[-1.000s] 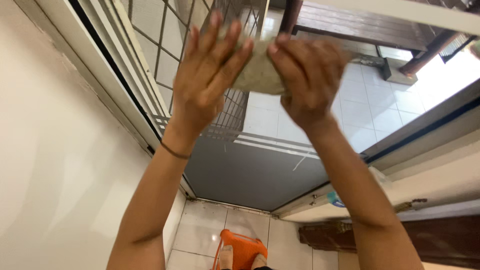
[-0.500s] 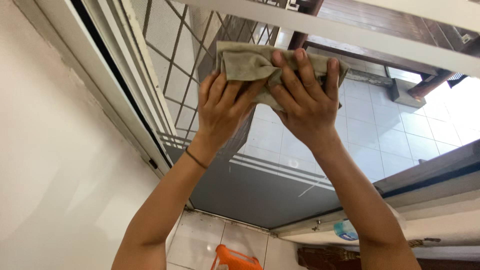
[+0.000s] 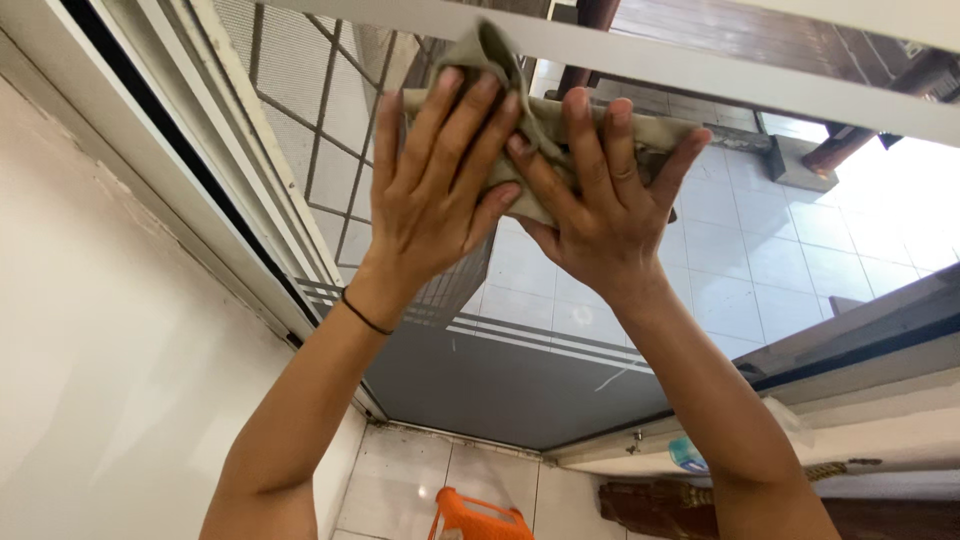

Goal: The person wipes the upper portion of a glass door with a cloth, then sprays cleaning liquid onto the lower pane from a bottle and continues wiping the surface while crouching.

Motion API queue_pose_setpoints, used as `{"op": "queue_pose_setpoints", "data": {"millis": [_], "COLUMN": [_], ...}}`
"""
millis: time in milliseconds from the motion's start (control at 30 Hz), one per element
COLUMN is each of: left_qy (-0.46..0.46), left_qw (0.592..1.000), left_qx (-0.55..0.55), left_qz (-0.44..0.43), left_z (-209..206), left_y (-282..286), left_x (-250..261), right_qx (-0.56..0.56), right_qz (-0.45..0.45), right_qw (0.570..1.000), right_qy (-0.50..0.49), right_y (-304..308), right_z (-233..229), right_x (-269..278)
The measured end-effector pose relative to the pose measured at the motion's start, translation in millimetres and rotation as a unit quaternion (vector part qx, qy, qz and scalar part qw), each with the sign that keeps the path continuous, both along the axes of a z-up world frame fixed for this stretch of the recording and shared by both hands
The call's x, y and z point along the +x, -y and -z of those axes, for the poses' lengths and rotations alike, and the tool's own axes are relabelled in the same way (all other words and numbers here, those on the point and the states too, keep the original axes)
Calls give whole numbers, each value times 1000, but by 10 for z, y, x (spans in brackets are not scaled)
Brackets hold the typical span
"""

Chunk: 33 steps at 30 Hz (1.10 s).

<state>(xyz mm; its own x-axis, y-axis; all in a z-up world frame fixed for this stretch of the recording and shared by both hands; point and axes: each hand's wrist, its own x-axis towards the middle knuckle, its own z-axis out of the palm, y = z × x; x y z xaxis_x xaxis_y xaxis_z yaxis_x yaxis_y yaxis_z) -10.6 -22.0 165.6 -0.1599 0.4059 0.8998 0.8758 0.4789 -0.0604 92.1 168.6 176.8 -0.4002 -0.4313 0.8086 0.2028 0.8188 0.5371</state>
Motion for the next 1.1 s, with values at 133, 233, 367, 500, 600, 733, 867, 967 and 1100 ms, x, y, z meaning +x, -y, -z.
{"op": "queue_pose_setpoints", "data": {"millis": [133, 233, 367, 500, 600, 733, 867, 967, 1100], "left_qy": [13, 43, 58, 99, 134, 145, 111, 71, 45], "left_qw": [999, 997, 994, 988, 982, 982, 989, 995, 997], "left_qx": [25, 23, -19, -81, -121, -120, -81, -21, -8], "left_qz": [23, 63, 87, 87, 61, 33, 49, 69, 63], "left_z": [66, 300, 1037, 2136, 2798, 3096, 2716, 2028, 896], "left_y": [-111, -142, -151, -127, -203, -352, -430, -660, -816], "left_x": [-40, -92, -134, 58, 217, 211, 236, 286, 352], "right_qx": [9, -20, -32, -7, -2, -8, 38, 31, 2], "right_qz": [17, -11, -27, -39, -28, -54, -52, -51, -21], "right_qw": [1000, 1000, 998, 994, 991, 991, 990, 995, 999], "right_qy": [-10, -2, 36, 103, 131, 125, 124, 80, 28], "right_y": [-19, -95, -130, -212, -253, -328, -421, -557, -685], "right_z": [28, 224, 902, 1844, 2368, 2443, 2009, 1436, 505], "right_x": [-51, -106, -20, 157, 290, 320, 361, 350, 408]}}
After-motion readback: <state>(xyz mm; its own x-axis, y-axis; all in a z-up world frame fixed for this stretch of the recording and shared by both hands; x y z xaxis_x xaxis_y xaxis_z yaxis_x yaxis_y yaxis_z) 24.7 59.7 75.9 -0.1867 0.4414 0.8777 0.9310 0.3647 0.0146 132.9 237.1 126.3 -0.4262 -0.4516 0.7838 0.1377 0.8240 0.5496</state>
